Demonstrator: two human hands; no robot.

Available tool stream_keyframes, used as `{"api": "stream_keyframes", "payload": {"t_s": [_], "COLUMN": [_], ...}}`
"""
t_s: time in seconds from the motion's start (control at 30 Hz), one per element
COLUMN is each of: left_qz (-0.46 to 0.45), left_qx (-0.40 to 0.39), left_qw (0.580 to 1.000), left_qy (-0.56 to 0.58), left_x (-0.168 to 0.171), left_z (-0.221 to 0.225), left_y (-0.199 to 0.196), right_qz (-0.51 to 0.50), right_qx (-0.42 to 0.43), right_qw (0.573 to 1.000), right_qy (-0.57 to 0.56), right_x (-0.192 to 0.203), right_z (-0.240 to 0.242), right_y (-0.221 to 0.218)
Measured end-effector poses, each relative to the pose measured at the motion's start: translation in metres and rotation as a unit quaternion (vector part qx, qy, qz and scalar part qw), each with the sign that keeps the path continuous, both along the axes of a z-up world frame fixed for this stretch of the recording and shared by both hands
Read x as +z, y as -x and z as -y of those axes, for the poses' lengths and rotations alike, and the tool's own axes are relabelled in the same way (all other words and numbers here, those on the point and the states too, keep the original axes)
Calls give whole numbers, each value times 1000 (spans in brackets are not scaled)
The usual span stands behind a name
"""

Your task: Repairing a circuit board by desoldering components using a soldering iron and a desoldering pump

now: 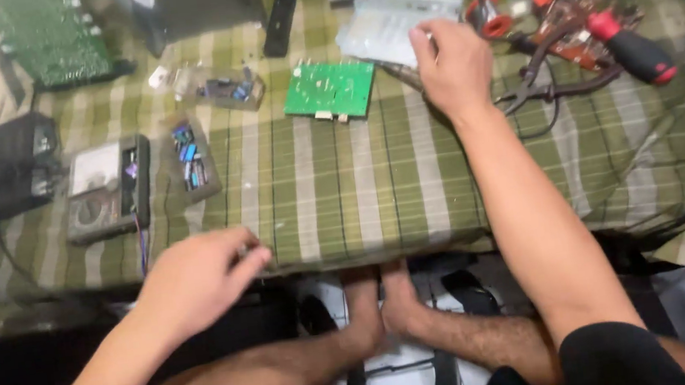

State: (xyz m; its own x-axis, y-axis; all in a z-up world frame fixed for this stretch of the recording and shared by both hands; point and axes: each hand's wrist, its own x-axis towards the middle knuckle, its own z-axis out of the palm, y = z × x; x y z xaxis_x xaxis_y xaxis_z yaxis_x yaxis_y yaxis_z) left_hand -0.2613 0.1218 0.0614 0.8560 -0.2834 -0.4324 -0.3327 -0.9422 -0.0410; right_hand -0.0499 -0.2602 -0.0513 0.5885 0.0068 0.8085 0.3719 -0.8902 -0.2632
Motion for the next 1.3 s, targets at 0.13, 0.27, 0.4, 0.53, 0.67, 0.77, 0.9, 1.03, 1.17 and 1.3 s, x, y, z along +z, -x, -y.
{"api": "stream_keyframes", "payload": {"t_s": [0.13,0.27,0.4,0.53,0.67,0.77,0.9,1.03,1.17,1.3], "left_qz": [193,365,537,542,553,547,523,546,502,508], "left_qx": [96,36,-37,0,42,57,131,70,28,54], "left_qw": [910,867,799,800,782,773,777,779,788,788], "left_qy": [355,336,267,257,284,317,326,301,357,345], "left_x": [-23,-127,-139,-149,-138,-154,-195,-176,-146,-140], "left_z": [-22,-44,-32,-33,-30,-34,-29,-35,-34,-37], "left_y": [-5,-32,-32,-35,-32,-38,-50,-47,-42,-39], "right_qz": [-7,4,-30,-31,-72,-61,-39,-9,-139,-185], "right_qx": [49,77,23,33,-24,-18,39,241,350,353], "right_qw": [998,997,999,997,966,940,802,662,641,621], "right_qy": [-25,-22,-9,-63,-246,-336,-595,-710,-669,-675], "right_x": [3,6,3,10,11,28,67,54,52,62], "right_z": [-5,-2,-3,-3,-4,0,88,239,155,32], "right_y": [9,8,2,0,-4,-7,-35,-57,-206,-293]}}
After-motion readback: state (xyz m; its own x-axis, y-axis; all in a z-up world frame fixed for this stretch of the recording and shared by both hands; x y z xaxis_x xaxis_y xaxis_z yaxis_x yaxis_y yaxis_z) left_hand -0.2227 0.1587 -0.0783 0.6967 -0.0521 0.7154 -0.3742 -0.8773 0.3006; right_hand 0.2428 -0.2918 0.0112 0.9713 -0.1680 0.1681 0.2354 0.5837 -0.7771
